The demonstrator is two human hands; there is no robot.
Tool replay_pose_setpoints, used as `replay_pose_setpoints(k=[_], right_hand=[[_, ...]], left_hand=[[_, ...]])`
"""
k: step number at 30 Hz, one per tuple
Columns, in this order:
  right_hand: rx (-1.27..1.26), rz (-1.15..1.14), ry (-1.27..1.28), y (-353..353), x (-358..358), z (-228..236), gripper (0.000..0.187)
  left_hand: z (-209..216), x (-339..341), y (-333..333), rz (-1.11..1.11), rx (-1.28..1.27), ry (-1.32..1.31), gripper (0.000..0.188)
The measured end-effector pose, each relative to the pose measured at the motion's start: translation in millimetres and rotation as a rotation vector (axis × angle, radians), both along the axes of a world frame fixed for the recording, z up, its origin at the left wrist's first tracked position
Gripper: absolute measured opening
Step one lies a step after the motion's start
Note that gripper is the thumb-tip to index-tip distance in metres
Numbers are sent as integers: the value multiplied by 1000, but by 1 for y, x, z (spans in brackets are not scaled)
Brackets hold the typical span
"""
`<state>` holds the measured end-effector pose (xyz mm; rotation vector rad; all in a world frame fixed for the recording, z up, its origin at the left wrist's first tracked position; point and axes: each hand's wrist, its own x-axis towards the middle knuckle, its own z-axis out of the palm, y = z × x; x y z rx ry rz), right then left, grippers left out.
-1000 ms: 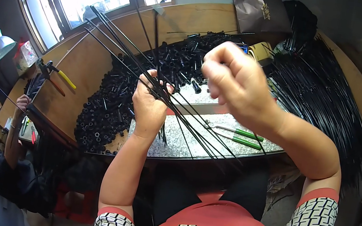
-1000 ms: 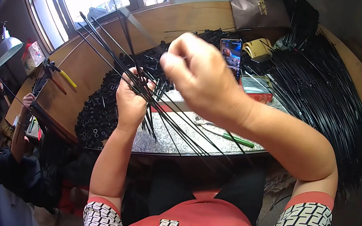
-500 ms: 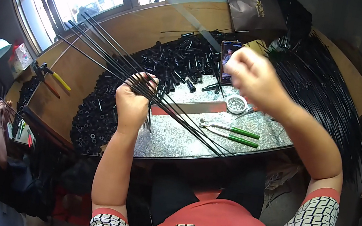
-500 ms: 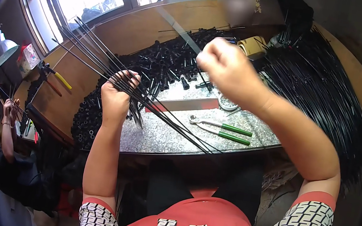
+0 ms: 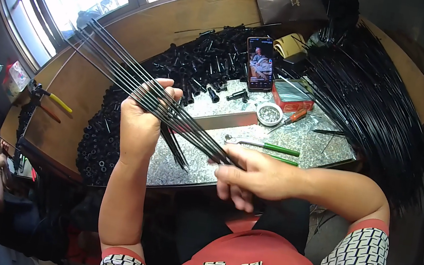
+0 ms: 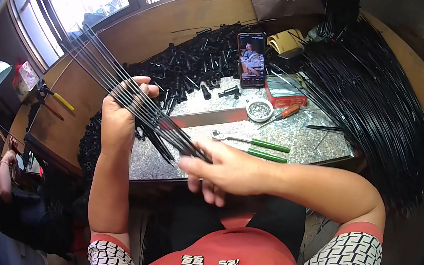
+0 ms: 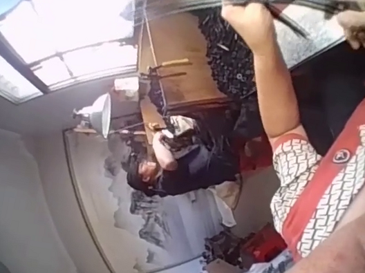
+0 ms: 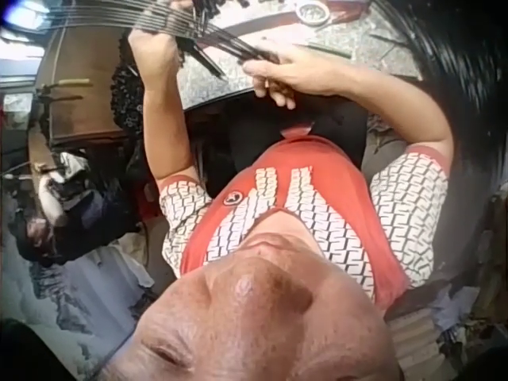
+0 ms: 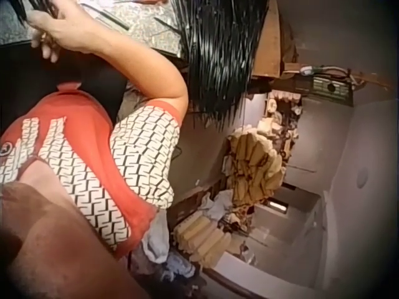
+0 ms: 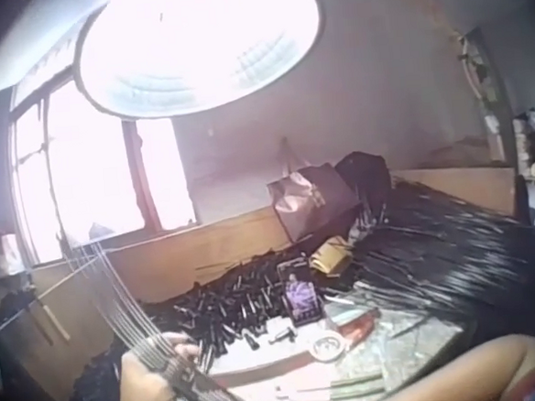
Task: Assembling wiring harnesses by inserting individual wires into connectors and securing them with pliers.
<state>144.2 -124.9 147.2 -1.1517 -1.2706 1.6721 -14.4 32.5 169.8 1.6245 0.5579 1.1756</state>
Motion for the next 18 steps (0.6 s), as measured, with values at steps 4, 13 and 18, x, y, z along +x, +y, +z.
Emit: replay_pose_setpoints(k=[4, 13, 18], right_hand=[[51, 13, 6, -15, 1, -3, 27], [45, -83, 20, -11, 17, 14, 34], [190, -301, -176, -1, 12, -49, 28]], left_hand=[[-2, 5, 11, -12, 29, 36, 23], [13, 38, 60, -220, 85, 124, 16], [4, 53, 70, -188, 319, 94, 19]])
